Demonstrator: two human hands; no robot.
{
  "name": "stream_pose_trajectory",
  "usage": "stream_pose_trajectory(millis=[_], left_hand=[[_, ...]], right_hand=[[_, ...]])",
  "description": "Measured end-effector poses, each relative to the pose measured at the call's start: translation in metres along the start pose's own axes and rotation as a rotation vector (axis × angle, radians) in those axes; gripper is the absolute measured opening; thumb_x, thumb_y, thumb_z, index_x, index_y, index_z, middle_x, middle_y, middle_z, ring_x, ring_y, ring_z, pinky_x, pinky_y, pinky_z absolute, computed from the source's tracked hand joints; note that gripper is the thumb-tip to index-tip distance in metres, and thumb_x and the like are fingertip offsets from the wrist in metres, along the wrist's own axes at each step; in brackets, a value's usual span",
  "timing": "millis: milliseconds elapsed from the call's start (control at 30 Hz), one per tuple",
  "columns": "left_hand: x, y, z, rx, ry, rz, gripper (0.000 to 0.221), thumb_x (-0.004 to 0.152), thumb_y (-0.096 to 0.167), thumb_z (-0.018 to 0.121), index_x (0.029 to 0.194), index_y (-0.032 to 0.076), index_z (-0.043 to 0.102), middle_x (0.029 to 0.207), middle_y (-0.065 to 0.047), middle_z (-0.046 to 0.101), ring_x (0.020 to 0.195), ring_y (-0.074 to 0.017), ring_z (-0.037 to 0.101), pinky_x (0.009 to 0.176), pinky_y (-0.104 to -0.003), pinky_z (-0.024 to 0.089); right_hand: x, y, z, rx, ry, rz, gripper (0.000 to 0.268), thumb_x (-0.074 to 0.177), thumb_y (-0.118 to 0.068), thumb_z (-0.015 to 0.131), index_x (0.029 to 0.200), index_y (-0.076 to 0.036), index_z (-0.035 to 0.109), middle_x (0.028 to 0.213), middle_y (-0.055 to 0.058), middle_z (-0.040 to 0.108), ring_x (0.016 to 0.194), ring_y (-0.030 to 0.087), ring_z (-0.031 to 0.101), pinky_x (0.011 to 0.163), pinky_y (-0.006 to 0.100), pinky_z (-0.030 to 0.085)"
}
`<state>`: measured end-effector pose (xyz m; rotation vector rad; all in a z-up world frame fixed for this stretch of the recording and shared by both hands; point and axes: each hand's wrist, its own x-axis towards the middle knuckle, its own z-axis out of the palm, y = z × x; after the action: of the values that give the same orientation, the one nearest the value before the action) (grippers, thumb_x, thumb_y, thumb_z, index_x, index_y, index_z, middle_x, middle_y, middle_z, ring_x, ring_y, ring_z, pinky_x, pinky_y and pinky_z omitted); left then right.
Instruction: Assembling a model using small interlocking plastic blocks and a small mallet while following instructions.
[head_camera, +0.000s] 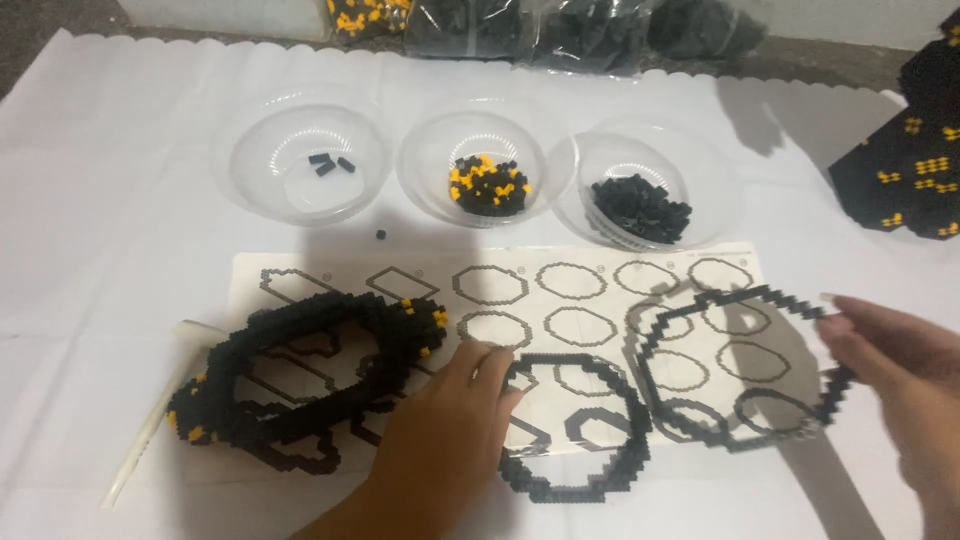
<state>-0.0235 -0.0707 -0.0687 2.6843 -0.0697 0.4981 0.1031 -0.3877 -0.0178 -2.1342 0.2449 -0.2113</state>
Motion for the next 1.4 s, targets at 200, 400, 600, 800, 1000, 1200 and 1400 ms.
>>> stream_pose_trajectory(millis=[200,400,600,800,1000,1200,1400], left_hand=[[0.004,0.002,-0.005,-0.081,0.013,0.020,0.022,0.085,0.015,0.063,0.104,0.011,0.052,0.089,-0.003,0.055,0.069,-0.0198,0.061,0.045,-0.032,0.050],[0.011,0.007,-0.002,-0.074,0.081,0.006,0.031,0.081,0.017,0.070,0.104,0.010,0.051,0.088,-0.004,0.055,0.072,-0.0214,0.061,0.046,-0.032,0.048],[0.013,0.018,-0.032,-0.364,0.144,0.038,0.017,0.088,0.020,0.058,0.102,0.010,0.053,0.090,-0.004,0.060,0.069,-0.0204,0.062,0.051,-0.031,0.050],[0.021,0.027,-0.057,-0.942,-0.299,-0.361,0.020,0.076,0.030,0.065,0.093,0.021,0.071,0.076,0.009,0.068,0.050,-0.0046,0.050,0.048,-0.023,0.046],[0.034,0.038,-0.070,-0.956,-0.654,-0.765,0.022,0.069,0.037,0.071,0.085,0.023,0.078,0.061,0.006,0.060,0.059,-0.0030,0.054,0.058,-0.019,0.044],[0.025,0.035,-0.055,-1.074,-0.573,-0.748,0.016,0.076,0.029,0.071,0.077,0.014,0.075,0.056,0.005,0.059,0.055,-0.0032,0.049,0.054,-0.021,0.040],[0.022,0.031,-0.050,-1.109,-0.520,-0.730,0.017,0.079,0.028,0.067,0.079,0.012,0.074,0.057,0.003,0.056,0.056,-0.0048,0.050,0.054,-0.023,0.042]], right_hand=[[0.006,-0.026,0.006,0.019,-0.050,-0.104,0.034,0.097,-0.012,0.059,0.129,-0.001,0.057,0.113,0.016,0.059,0.093,0.024,0.056,0.081,0.031,0.049],[-0.010,-0.070,0.034,0.079,-0.112,-0.093,0.029,0.093,-0.011,0.061,0.120,-0.002,0.062,0.098,0.012,0.062,0.081,0.019,0.057,0.078,0.025,0.048],[-0.016,-0.081,0.059,0.268,-0.169,-0.003,0.024,0.087,-0.007,0.065,0.111,-0.005,0.065,0.086,0.010,0.063,0.071,0.016,0.058,0.074,0.019,0.049],[-0.031,-0.092,0.076,0.207,-0.055,0.025,0.026,0.091,-0.011,0.064,0.116,-0.005,0.063,0.095,0.008,0.063,0.076,0.015,0.057,0.079,0.018,0.048],[-0.035,-0.080,0.074,0.220,-0.010,0.081,0.030,0.090,-0.016,0.065,0.119,-0.009,0.063,0.096,0.005,0.064,0.079,0.013,0.057,0.083,0.017,0.046],[-0.027,-0.047,0.065,0.359,-0.122,-0.054,0.024,0.095,-0.010,0.060,0.118,-0.009,0.062,0.092,0.005,0.061,0.080,0.013,0.059,0.077,0.019,0.051],[-0.009,-0.034,0.050,0.445,-0.368,0.089,0.034,0.094,-0.019,0.049,0.124,-0.005,0.057,0.098,0.005,0.053,0.074,0.016,0.044,0.060,0.023,0.036]])
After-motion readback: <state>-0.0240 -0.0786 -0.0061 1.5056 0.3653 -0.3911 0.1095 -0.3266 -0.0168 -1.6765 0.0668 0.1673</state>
